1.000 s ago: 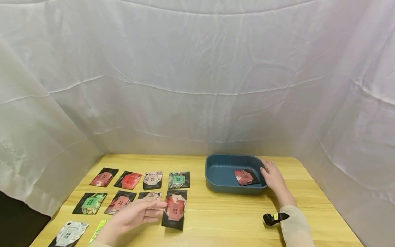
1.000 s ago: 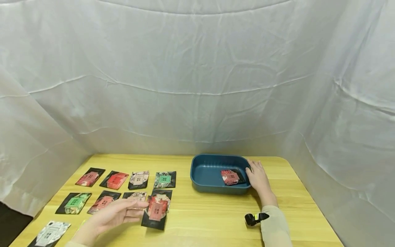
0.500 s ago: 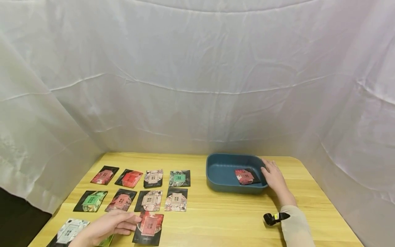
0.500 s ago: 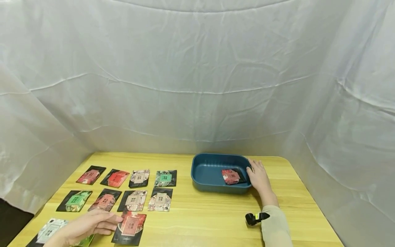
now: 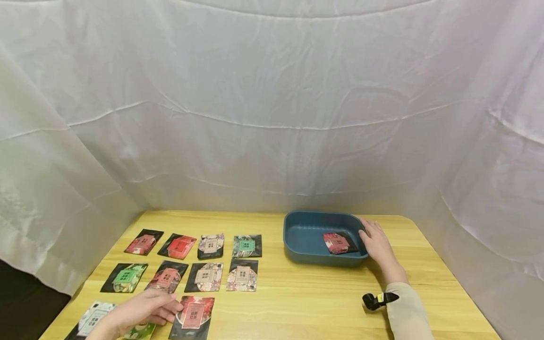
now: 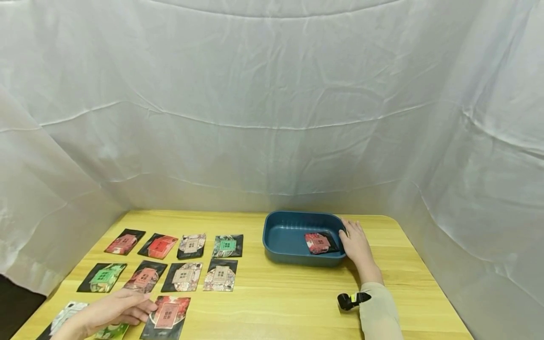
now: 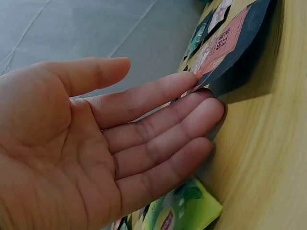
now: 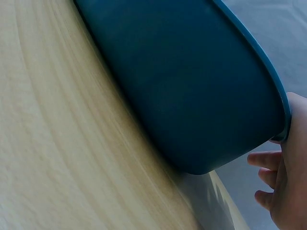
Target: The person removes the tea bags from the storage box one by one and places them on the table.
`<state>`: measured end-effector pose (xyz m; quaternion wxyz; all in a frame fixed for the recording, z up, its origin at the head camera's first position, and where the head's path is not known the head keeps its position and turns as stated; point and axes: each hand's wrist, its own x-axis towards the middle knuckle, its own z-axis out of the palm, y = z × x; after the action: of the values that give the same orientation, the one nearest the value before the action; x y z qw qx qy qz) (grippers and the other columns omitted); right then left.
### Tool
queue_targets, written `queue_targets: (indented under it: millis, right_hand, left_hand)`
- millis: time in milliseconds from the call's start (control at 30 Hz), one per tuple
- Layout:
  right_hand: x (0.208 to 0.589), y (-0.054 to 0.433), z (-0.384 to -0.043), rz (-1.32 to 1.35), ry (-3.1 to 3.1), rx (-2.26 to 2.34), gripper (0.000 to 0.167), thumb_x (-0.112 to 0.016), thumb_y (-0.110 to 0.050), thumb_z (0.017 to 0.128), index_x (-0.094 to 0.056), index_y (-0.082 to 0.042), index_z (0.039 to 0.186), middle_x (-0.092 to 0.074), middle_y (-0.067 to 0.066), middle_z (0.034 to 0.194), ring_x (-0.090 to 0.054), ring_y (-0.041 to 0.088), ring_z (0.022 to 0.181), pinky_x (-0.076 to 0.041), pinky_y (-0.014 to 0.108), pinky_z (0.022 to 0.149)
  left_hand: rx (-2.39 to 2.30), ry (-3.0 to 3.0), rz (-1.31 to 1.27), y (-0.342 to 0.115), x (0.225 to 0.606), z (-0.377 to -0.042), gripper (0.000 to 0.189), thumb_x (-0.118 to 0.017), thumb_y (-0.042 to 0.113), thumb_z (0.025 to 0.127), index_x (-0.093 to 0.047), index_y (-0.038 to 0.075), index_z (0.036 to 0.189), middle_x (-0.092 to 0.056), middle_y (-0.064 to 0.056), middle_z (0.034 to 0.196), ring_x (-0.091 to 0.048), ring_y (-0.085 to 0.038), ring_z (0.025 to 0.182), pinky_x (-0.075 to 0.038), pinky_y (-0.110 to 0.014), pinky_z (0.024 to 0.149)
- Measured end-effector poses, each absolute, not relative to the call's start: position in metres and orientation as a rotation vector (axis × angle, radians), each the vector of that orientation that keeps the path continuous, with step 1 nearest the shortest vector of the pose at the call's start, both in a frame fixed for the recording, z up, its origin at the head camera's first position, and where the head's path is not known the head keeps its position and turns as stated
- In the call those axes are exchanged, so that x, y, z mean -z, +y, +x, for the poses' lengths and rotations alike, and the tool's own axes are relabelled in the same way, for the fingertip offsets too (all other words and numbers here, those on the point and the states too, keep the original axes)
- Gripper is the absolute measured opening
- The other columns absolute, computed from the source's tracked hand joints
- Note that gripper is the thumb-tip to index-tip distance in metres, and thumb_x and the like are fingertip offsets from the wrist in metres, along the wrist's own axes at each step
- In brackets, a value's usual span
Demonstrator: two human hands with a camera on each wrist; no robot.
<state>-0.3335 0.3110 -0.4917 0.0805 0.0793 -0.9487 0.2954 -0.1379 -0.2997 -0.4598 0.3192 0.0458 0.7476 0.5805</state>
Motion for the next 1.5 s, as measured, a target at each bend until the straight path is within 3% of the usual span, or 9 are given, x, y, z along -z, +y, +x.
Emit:
queue_targets:
  millis: [233, 633, 733, 967, 1300, 1500]
  right_hand:
    - [0.492, 0.311, -0.334, 0.235, -2.840, -0.892, 0.051, -0.043, -0.018, 0.101, -0.035, 0.005, 0.147, -0.035, 0.034, 0.148, -0.014, 0.055, 0.142, -0.014, 0.064, 0.117]
    - [0.491, 0.311, -0.334, 0.230, -2.835, -0.879, 0.051, -0.044, -0.018, 0.101, -0.036, 0.004, 0.147, -0.035, 0.034, 0.148, -0.015, 0.056, 0.142, -0.015, 0.064, 0.117]
    - [0.491, 0.310, -0.334, 0.232, -2.834, -0.885, 0.051, -0.044, -0.018, 0.101, -0.036, 0.005, 0.147, -0.035, 0.034, 0.148, -0.014, 0.056, 0.142, -0.015, 0.064, 0.117]
    - [0.490, 0.309, -0.333, 0.227, -2.837, -0.887, 0.051, -0.044, -0.018, 0.101, -0.036, 0.005, 0.146, -0.036, 0.034, 0.148, -0.014, 0.055, 0.142, -0.015, 0.064, 0.117]
    - [0.493, 0.310, -0.334, 0.219, -2.845, -0.884, 0.051, -0.043, -0.019, 0.102, -0.036, 0.005, 0.147, -0.035, 0.034, 0.148, -0.014, 0.055, 0.143, -0.015, 0.064, 0.117]
    - [0.492, 0.310, -0.334, 0.223, -2.836, -0.880, 0.052, -0.044, -0.020, 0.102, -0.036, 0.004, 0.147, -0.035, 0.034, 0.148, -0.016, 0.056, 0.142, -0.016, 0.065, 0.116]
  left_hand:
    - [-1.462, 2.051, 0.068, -0.301, 0.454, -0.139, 0.046, -0.041, 0.028, 0.105, -0.068, -0.009, 0.109, -0.074, -0.004, 0.096, -0.069, -0.016, 0.085, -0.059, -0.035, 0.080]
    - [-1.381, 2.163, 0.081, -0.305, 0.441, -0.145, 0.050, -0.040, 0.031, 0.104, -0.062, -0.013, 0.116, -0.070, -0.022, 0.109, -0.069, -0.031, 0.098, -0.058, -0.046, 0.084]
    - [-1.404, 2.175, 0.108, -0.305, 0.436, -0.149, 0.050, -0.040, 0.030, 0.105, -0.058, -0.014, 0.119, -0.070, -0.022, 0.111, -0.069, -0.029, 0.098, -0.058, -0.044, 0.083]
    - [-1.468, 2.178, 0.135, -0.298, 0.422, -0.161, 0.051, -0.042, 0.030, 0.105, -0.048, -0.015, 0.128, -0.065, -0.008, 0.104, -0.060, -0.017, 0.090, -0.057, -0.039, 0.082]
    - [-1.479, 2.272, 0.128, -0.280, 0.407, -0.178, 0.062, -0.045, 0.035, 0.103, -0.033, -0.011, 0.143, -0.059, -0.020, 0.124, -0.063, -0.025, 0.104, -0.054, -0.041, 0.086]
    - [-1.495, 2.335, 0.179, -0.259, 0.395, -0.195, 0.058, -0.047, 0.035, 0.102, -0.038, -0.004, 0.144, -0.053, -0.025, 0.135, -0.059, -0.035, 0.117, -0.050, -0.050, 0.097]
